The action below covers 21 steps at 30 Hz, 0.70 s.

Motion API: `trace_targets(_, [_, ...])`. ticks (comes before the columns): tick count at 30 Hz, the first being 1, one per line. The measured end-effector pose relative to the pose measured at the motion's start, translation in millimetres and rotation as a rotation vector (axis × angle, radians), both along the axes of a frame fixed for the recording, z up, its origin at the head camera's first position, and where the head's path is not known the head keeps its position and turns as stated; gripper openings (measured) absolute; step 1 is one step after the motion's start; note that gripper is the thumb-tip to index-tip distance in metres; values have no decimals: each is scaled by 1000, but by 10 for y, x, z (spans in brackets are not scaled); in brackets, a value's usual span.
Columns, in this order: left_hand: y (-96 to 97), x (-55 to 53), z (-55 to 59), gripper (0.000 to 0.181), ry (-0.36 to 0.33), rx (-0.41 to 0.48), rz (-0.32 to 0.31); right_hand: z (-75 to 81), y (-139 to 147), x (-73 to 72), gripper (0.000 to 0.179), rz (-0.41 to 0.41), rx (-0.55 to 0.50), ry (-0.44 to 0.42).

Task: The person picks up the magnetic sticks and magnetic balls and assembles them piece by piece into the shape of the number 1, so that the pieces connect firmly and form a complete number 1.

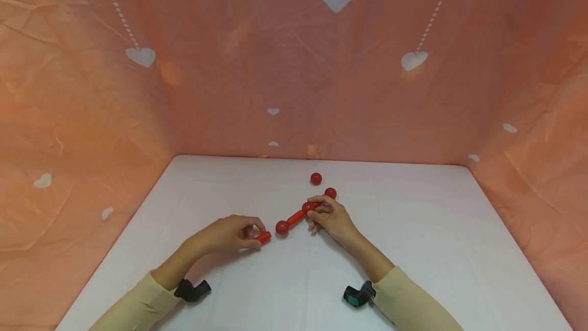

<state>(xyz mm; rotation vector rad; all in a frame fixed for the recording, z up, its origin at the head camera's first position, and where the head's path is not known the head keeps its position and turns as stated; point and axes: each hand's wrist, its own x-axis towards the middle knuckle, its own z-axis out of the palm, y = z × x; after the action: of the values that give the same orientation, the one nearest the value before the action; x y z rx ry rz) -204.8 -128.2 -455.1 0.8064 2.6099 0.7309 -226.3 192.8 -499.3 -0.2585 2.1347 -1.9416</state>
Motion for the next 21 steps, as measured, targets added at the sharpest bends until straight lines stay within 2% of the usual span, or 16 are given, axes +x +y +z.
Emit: trace_targets(21, [92,10,-20,30,-2,3,0,-2,1,-1,44,0,1,1])
